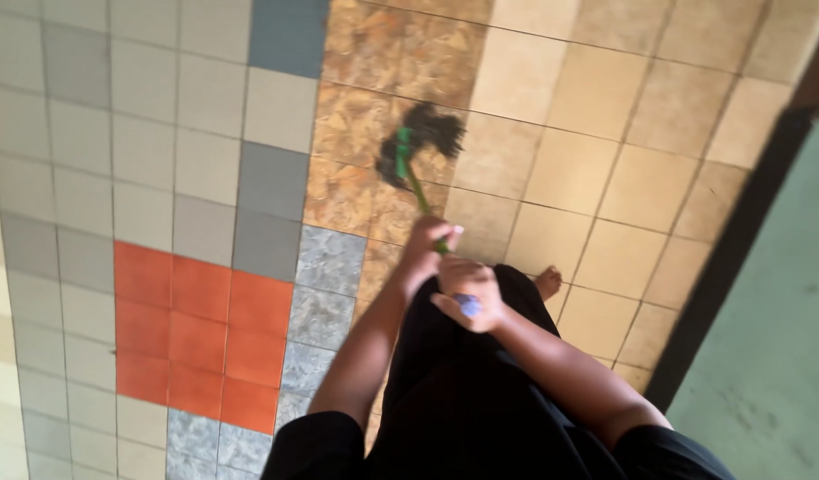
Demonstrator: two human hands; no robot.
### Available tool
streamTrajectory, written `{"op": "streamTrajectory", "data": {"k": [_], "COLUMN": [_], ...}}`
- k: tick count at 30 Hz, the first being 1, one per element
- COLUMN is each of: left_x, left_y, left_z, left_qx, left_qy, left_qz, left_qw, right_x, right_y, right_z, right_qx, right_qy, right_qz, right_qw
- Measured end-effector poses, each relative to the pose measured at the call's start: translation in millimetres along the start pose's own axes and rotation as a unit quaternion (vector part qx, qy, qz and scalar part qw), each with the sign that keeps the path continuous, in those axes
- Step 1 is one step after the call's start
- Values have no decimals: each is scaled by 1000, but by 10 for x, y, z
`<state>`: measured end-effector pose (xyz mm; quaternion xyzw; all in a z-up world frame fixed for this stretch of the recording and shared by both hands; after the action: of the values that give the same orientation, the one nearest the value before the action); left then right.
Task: The recorder is sweeping a tiled floor using a broom.
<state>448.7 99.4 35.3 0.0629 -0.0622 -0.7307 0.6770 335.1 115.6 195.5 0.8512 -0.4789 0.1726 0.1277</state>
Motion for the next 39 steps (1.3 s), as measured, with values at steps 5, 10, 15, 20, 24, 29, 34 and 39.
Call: {"op": "streamTrajectory", "data": {"k": [5,10,15,20,24,29,34,39], "left_x": [-37,500,633,489,516,670,1183,1780], "left_y": [1051,942,-335,-1578,-2454,-2875,-2035,-687], "left_z": [-945,-860,-779,153,540,258,517,25], "left_qx": [-358,221,75,8,38,42,101,216], "left_qy": [307,-30,3,-48,-124,-81,-45,30], "left_qz": [162,52,-37,-167,-283,-403,-440,-431], "left_qw": [867,973,997,985,950,911,891,876], "right_x": [444,448,-254,-673,-847,-853,-264,796], "right_y": [-784,-336,698,1324,1667,1732,1519,876], "right_z": [788,1087,726,-371,-877,-575,-264,296], "right_qx": [-32,-36,-2,-62,-51,-88,-58,-3], "right_qy": [-33,-82,-220,-153,-71,-83,-85,-68], "right_qz": [-26,9,160,267,352,421,450,407], "right_qw": [999,996,962,950,932,899,887,911]}}
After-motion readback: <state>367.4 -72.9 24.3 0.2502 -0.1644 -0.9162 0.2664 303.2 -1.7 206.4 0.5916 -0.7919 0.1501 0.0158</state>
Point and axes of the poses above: each hand's wrist, its own x-axis towards the middle knuckle, its own y-axis out of the back of the hand, z = x × y, the point moved 7 cm from there along x, towards the middle knuckle, and after that the axes turned 8 degrees about -x, right-handed, at the moved point
